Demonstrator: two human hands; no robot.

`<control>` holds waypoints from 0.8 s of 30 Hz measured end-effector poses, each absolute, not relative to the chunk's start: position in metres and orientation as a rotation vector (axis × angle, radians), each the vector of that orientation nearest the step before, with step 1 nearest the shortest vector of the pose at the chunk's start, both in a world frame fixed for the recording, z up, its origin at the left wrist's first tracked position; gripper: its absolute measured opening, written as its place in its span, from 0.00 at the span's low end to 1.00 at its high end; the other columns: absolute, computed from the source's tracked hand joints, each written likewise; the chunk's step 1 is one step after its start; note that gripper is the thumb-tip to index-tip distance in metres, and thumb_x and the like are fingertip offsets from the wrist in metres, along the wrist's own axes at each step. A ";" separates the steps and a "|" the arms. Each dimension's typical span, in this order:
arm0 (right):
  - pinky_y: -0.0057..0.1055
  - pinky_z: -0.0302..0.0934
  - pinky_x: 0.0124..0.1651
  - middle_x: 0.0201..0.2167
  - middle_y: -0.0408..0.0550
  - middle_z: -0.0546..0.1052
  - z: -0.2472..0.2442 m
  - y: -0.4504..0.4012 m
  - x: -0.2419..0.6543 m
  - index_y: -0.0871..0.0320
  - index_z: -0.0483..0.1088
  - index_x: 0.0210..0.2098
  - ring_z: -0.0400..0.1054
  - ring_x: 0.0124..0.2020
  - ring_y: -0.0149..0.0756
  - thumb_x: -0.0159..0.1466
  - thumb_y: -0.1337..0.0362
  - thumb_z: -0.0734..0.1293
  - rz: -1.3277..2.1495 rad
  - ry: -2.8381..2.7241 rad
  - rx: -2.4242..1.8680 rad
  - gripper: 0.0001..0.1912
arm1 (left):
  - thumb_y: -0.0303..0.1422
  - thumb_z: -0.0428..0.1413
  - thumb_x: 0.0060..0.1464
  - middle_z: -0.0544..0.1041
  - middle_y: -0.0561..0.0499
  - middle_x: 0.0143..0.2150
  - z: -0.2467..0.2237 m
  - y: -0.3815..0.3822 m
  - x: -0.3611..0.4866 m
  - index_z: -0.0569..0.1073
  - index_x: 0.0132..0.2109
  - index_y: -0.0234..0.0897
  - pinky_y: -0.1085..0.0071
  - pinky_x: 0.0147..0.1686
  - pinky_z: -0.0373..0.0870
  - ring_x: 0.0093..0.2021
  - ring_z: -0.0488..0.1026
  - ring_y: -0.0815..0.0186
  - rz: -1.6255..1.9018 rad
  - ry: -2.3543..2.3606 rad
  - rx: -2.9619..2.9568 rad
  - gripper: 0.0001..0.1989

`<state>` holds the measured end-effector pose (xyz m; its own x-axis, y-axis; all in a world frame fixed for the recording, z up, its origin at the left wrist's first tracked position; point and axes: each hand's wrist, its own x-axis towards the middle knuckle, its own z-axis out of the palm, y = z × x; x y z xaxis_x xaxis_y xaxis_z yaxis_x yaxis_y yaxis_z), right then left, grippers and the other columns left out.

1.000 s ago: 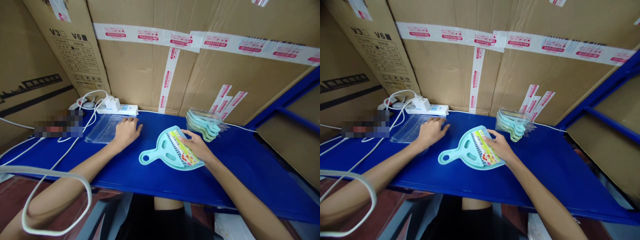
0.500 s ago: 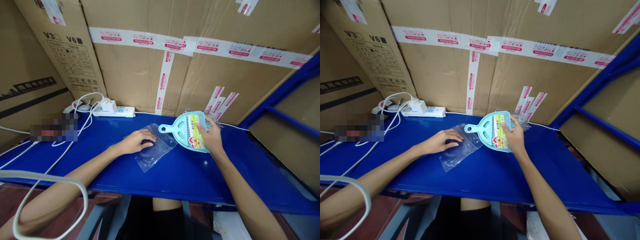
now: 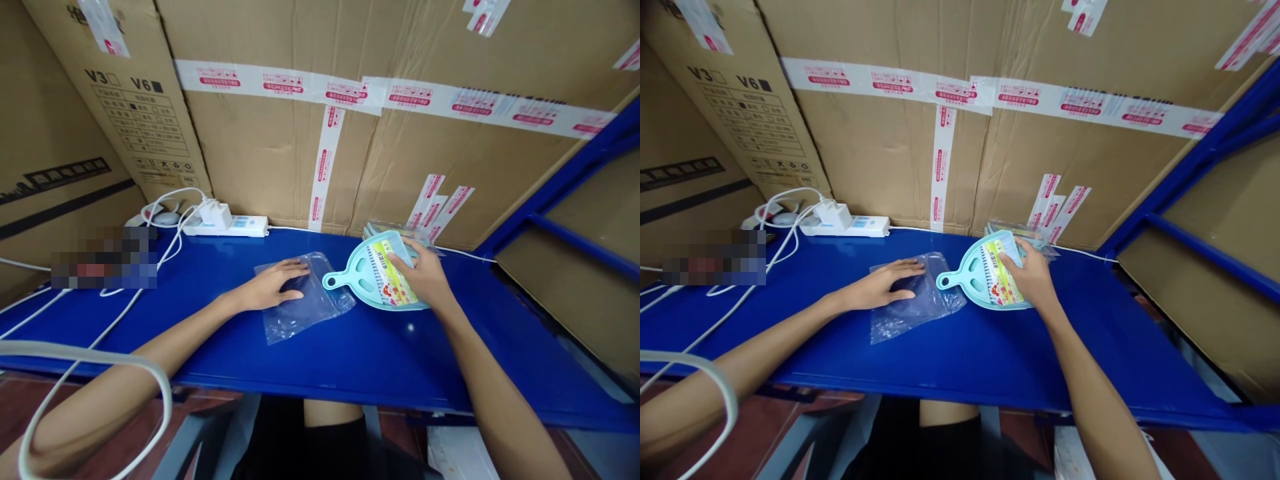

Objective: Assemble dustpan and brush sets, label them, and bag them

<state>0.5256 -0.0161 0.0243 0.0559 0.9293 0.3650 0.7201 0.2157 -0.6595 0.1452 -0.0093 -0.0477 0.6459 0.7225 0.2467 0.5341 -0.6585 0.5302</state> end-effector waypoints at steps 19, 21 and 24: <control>0.45 0.79 0.42 0.35 0.52 0.86 0.013 -0.024 0.506 0.61 0.72 0.67 0.83 0.38 0.52 0.66 0.53 0.74 0.809 -1.661 -1.519 0.34 | 0.50 0.61 0.69 0.67 0.40 0.77 -0.052 -0.022 0.160 0.71 0.74 0.43 0.42 0.76 0.57 0.79 0.58 0.47 0.586 0.853 2.540 0.33; 0.45 0.79 0.42 0.37 0.53 0.86 0.011 -0.022 0.508 0.61 0.72 0.66 0.83 0.39 0.52 0.65 0.53 0.74 0.800 -1.657 -1.528 0.34 | 0.50 0.61 0.69 0.68 0.40 0.76 -0.051 -0.022 0.159 0.72 0.73 0.44 0.43 0.76 0.58 0.78 0.61 0.47 0.585 0.861 2.565 0.31; 0.44 0.78 0.42 0.42 0.55 0.87 0.008 -0.019 0.513 0.60 0.73 0.65 0.83 0.39 0.51 0.65 0.51 0.75 0.741 -1.673 -1.544 0.34 | 0.47 0.59 0.71 0.73 0.41 0.73 -0.046 -0.022 0.157 0.76 0.70 0.45 0.45 0.74 0.62 0.75 0.67 0.48 0.595 0.833 2.611 0.26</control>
<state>0.5125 -0.0187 0.0083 -0.0124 0.9916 0.1289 0.5707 0.1129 -0.8134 0.1571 -0.0218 -0.0463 0.7409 0.6080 0.2853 0.4676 -0.7720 0.4306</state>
